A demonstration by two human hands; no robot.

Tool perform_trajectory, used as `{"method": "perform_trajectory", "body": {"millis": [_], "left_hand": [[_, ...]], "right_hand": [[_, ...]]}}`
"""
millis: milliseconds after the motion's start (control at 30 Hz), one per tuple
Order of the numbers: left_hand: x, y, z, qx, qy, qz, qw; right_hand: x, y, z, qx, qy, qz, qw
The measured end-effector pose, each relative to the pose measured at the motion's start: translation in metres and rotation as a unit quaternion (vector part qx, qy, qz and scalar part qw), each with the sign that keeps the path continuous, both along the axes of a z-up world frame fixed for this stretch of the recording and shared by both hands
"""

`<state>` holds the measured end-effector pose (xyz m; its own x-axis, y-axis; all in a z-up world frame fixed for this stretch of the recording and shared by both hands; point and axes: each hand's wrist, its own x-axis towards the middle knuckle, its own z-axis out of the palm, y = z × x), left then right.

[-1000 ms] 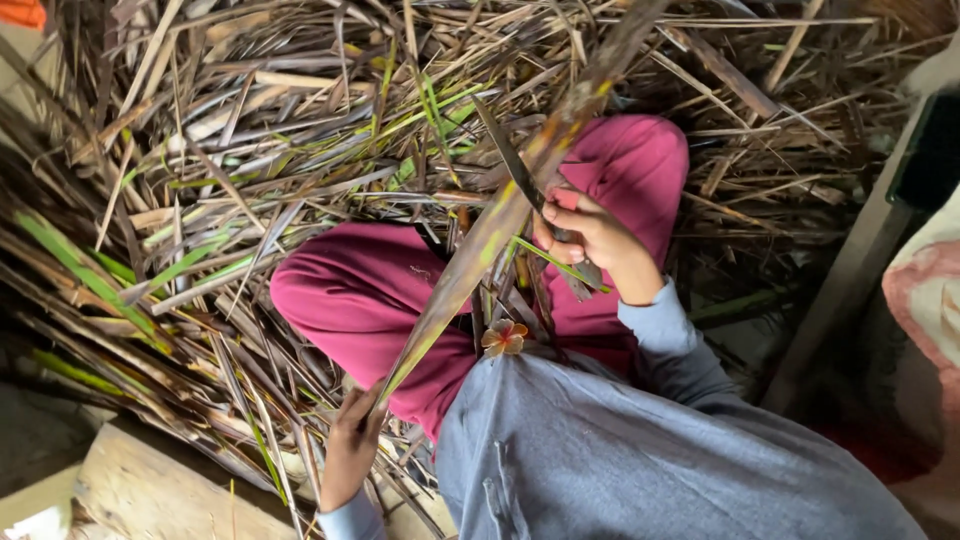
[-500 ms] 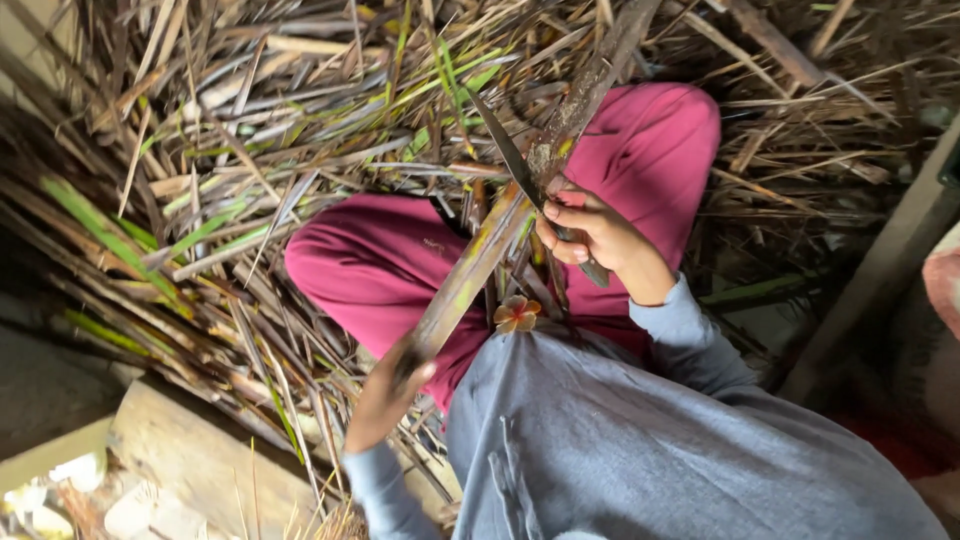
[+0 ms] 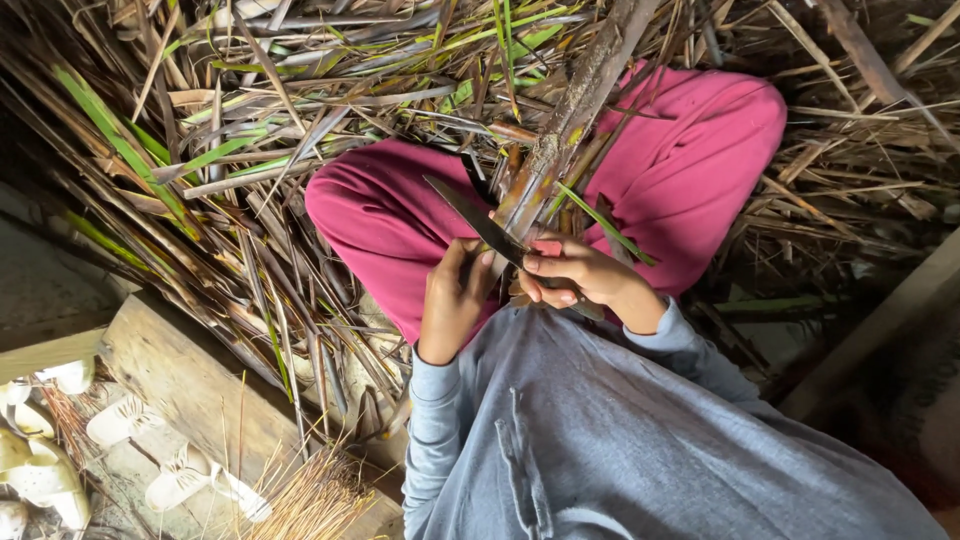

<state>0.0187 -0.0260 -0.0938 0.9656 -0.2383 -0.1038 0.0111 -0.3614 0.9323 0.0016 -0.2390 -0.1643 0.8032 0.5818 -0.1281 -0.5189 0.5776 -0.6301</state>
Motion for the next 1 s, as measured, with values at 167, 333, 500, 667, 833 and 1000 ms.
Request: {"method": "perform_trajectory", "body": {"millis": [167, 333, 500, 667, 833, 1000], "left_hand": [[-0.008, -0.001, -0.011, 0.066, -0.013, 0.028, 0.997], [-0.007, -0.006, 0.008, 0.098, -0.1, -0.034, 0.99], [-0.01, 0.001, -0.024, 0.226, -0.212, -0.027, 0.95], [-0.013, 0.005, -0.027, 0.248, -0.154, -0.028, 0.956], [-0.011, 0.014, -0.055, 0.207, -0.119, -0.002, 0.971], [-0.009, 0.013, -0.075, 0.198, -0.148, 0.01, 0.969]], "right_hand": [[-0.003, 0.004, -0.007, -0.005, 0.031, -0.012, 0.999], [-0.003, 0.004, -0.009, -0.009, 0.096, -0.02, 0.995], [-0.001, 0.011, -0.007, -0.021, 0.146, -0.035, 0.988], [-0.002, 0.017, 0.009, -0.036, 0.158, -0.022, 0.987], [-0.002, 0.017, -0.022, 0.019, 0.152, 0.003, 0.988], [-0.003, 0.019, -0.033, 0.026, 0.155, 0.001, 0.987]]}}
